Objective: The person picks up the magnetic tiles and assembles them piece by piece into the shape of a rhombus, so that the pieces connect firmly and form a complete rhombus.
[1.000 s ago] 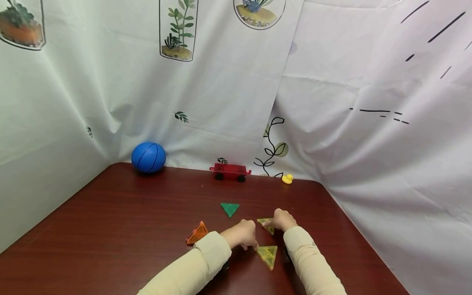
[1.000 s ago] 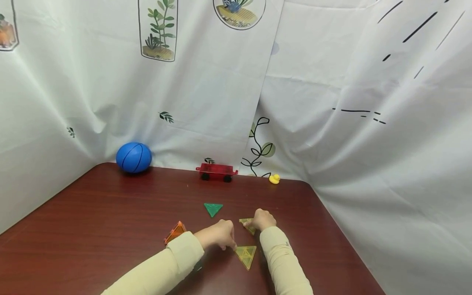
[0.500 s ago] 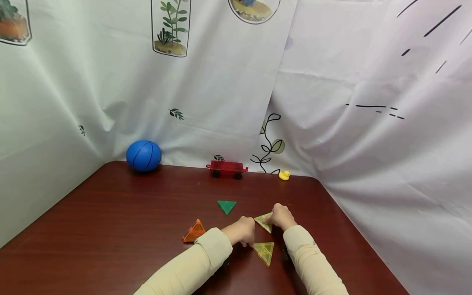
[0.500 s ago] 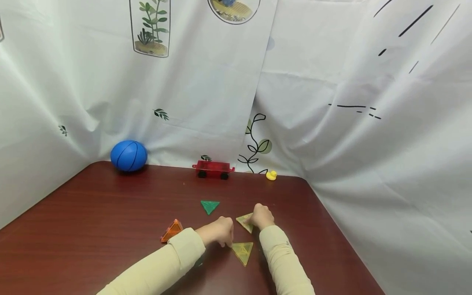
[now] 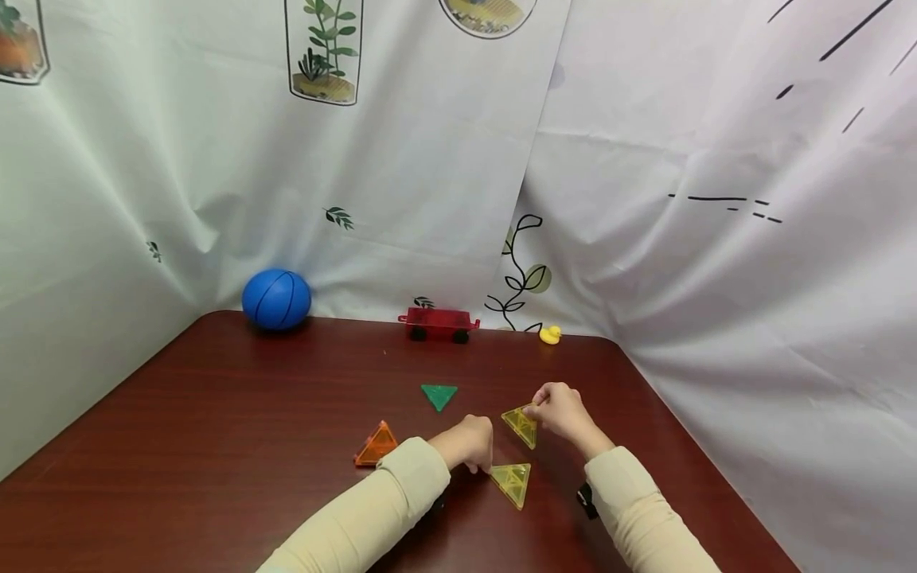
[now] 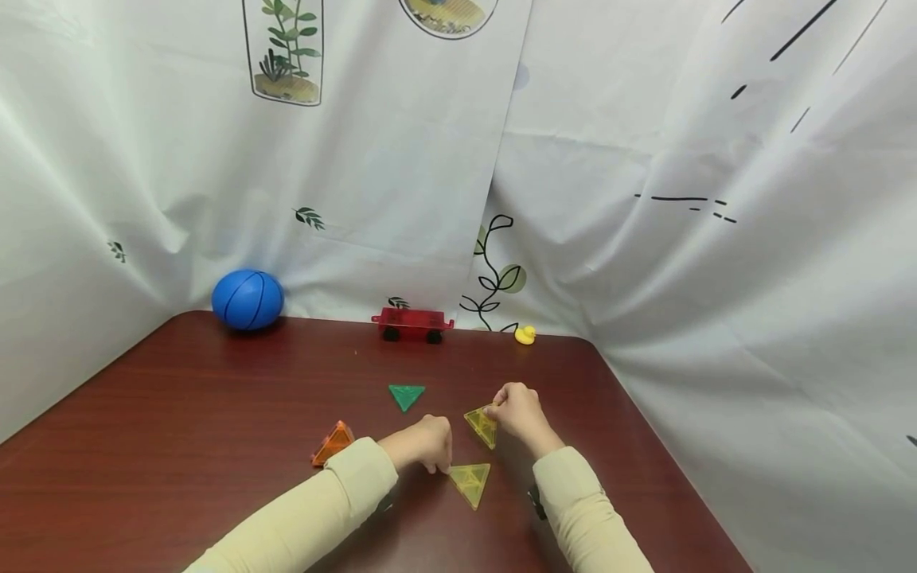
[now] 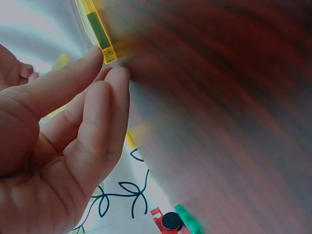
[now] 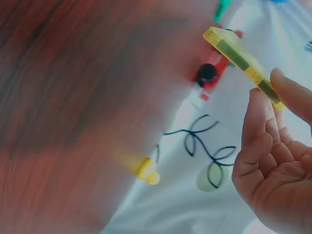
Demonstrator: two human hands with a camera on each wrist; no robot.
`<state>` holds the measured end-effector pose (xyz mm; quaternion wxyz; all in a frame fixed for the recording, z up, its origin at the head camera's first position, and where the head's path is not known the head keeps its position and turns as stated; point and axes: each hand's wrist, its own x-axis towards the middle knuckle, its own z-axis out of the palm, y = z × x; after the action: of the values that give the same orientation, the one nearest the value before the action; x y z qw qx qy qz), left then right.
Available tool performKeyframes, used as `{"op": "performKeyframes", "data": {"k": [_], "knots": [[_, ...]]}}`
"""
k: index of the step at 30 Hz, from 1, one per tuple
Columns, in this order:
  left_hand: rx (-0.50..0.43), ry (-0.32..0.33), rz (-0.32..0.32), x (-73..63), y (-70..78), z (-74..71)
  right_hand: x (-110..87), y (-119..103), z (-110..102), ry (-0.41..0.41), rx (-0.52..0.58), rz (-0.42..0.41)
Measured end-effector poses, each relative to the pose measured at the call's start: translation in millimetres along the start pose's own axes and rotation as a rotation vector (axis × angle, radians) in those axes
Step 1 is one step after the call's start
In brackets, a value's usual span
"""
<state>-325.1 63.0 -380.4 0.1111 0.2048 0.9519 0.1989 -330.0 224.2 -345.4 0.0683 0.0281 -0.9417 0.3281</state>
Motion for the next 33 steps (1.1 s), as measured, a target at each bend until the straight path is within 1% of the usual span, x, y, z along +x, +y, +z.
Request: {"op": "performKeyframes", "data": {"k": [3,7,13,18,25,33], "knots": [[-0.012,0.004,0.007,-1.0,-0.4,0.4,-9.0,-2.2,-7.2,0.015,0.013,-0.023],[-0.007,-0.007,0.005,-2.7,0.0,-0.5,-17.5,-0.8,-11.9,0.026,0.017,-0.042],[-0.001,0.004,-0.013,-3.4,0.9,0.2,-25.1,2.8,-12.6,0.032,0.015,-0.050],[0.002,0.011,-0.004,-3.2,0.9,1.0,-28.9,4.3,-13.3,0.039,0.017,-0.043],[-0.008,-0.011,-0.006,-2.4,0.9,-0.5,-34.9,3.1,-13.6,0.041,0.019,-0.056],[-0.018,-0.008,-0.026,-1.4,1.4,-1.6,-45.8,-2.3,-11.9,0.026,0.042,-0.086]]}}
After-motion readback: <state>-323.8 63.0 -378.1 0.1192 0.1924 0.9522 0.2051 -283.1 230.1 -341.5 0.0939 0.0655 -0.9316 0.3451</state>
